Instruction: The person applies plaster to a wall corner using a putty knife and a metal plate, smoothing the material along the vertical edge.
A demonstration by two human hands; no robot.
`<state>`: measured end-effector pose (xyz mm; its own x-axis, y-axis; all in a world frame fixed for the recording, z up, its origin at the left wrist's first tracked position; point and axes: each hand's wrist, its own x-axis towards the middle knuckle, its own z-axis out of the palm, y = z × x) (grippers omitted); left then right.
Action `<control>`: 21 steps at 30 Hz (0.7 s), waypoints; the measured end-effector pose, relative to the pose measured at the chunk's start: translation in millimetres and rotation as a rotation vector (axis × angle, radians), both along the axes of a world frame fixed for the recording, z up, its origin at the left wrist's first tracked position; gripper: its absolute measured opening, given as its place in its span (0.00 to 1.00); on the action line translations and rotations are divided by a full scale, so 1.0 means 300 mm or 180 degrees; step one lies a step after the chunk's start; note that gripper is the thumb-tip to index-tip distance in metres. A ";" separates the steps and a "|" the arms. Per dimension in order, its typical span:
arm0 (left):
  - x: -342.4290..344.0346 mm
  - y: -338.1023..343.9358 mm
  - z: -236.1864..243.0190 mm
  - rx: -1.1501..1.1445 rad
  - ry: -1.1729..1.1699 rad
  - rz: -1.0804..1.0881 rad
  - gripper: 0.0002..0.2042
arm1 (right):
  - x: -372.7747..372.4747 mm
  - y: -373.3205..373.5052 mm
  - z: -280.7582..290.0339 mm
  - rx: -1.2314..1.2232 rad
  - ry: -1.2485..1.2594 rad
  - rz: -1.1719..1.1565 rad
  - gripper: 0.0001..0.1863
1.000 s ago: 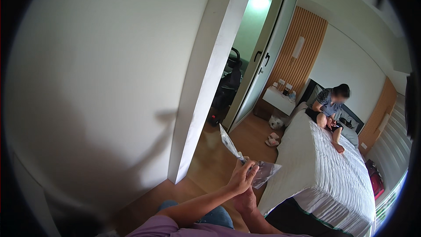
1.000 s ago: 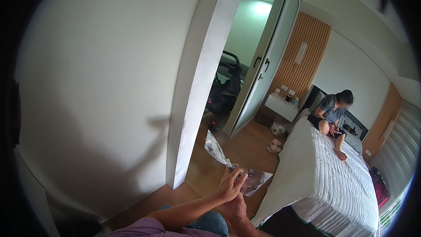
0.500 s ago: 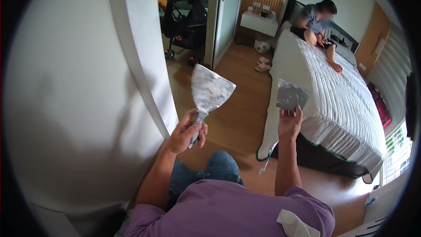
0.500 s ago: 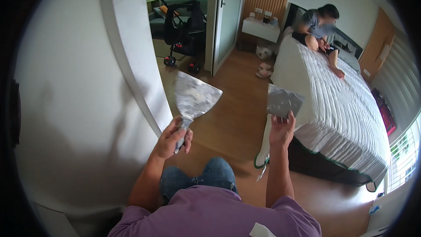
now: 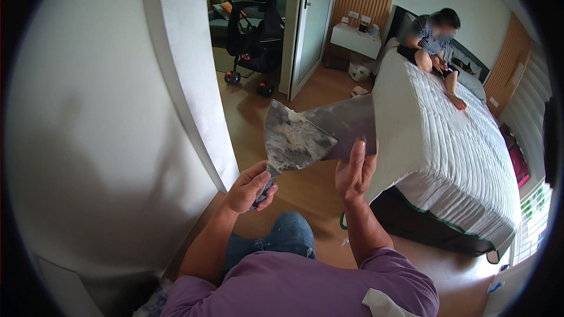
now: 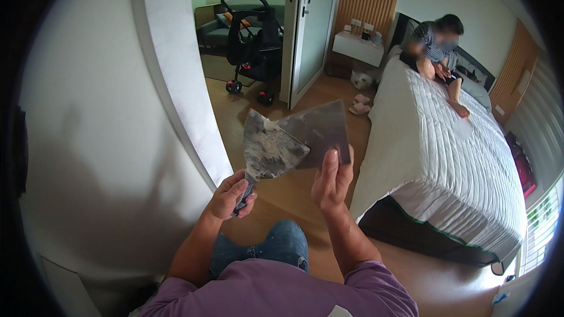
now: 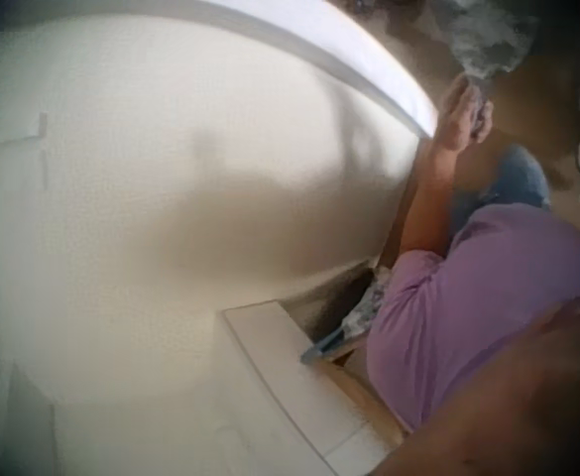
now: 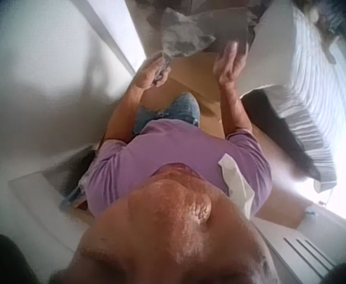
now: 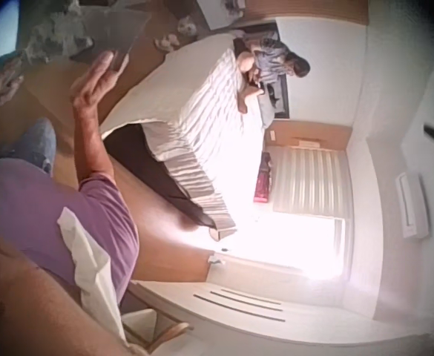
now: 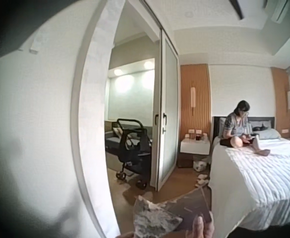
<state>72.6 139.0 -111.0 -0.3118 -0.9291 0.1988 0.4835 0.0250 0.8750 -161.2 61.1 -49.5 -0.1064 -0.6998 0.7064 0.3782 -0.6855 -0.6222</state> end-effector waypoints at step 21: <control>0.317 0.218 -0.759 0.0845 -0.0104 0.0088 0.11 | 0.967 -0.030 1.496 -0.4630 0.2960 -0.5407 0.24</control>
